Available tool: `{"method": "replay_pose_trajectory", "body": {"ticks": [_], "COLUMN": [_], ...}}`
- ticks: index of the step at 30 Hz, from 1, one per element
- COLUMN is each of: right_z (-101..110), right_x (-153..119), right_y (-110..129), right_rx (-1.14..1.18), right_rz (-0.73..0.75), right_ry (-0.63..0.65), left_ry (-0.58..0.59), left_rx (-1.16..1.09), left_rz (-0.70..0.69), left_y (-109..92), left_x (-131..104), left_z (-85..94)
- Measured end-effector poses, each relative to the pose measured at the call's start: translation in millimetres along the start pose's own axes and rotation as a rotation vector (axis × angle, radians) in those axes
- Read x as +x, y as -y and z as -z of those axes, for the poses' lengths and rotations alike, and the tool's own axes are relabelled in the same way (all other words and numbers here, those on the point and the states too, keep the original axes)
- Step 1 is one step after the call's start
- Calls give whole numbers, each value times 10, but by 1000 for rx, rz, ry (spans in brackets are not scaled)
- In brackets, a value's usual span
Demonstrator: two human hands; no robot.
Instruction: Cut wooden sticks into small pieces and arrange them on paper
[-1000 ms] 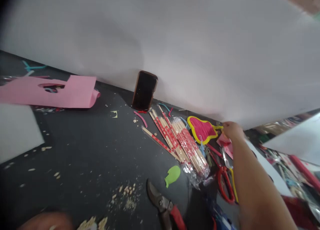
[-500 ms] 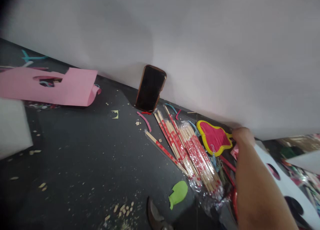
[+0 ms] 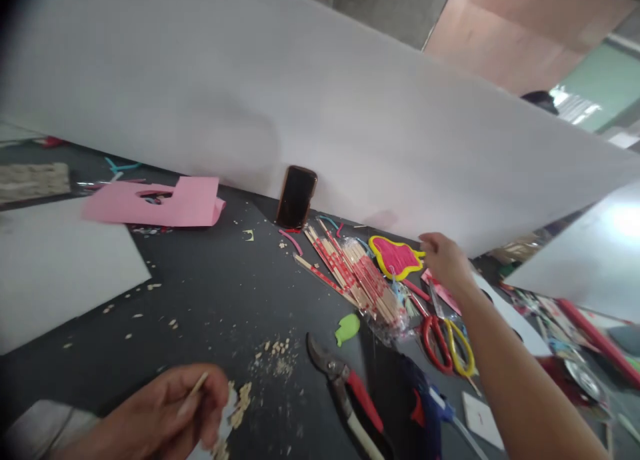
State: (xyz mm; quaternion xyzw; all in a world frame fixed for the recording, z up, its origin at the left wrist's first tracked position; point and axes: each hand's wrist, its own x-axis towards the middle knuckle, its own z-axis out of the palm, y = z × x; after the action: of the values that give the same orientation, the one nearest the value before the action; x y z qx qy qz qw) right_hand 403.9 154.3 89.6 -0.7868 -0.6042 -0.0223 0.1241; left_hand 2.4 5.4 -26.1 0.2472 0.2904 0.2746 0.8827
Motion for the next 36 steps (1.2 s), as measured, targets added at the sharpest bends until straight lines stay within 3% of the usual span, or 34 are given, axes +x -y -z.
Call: {"method": "replay_pose_trajectory", "body": {"ticks": [4,8,13,17,21,25,36], "right_z": [86,18,-158,-152,-21,60,-31], "right_x": [-834,-1785,-2763,-3245,-3455,-3484,-3141], "right_y": [442,696,787,763,671,639,1019], "right_rx": [116,244,365,429,461,472,521], "right_rz": [222,398,368,279,204,152,233], "right_ry": [-2,54,71,67,51,38,68], "left_ry": [34,15,39,92,92,105,120], "left_rx": [62,71,125,148,174,123,59], "left_rz": [-149,-213,-296,-366,-353,-334,-344], "left_y": [-72,-50,-8,11,1,-31,-48], "left_x": [-27,-48,-43,-59,-82,-87,-83], "left_z": [-62,-43,9,31,29,18,13]}}
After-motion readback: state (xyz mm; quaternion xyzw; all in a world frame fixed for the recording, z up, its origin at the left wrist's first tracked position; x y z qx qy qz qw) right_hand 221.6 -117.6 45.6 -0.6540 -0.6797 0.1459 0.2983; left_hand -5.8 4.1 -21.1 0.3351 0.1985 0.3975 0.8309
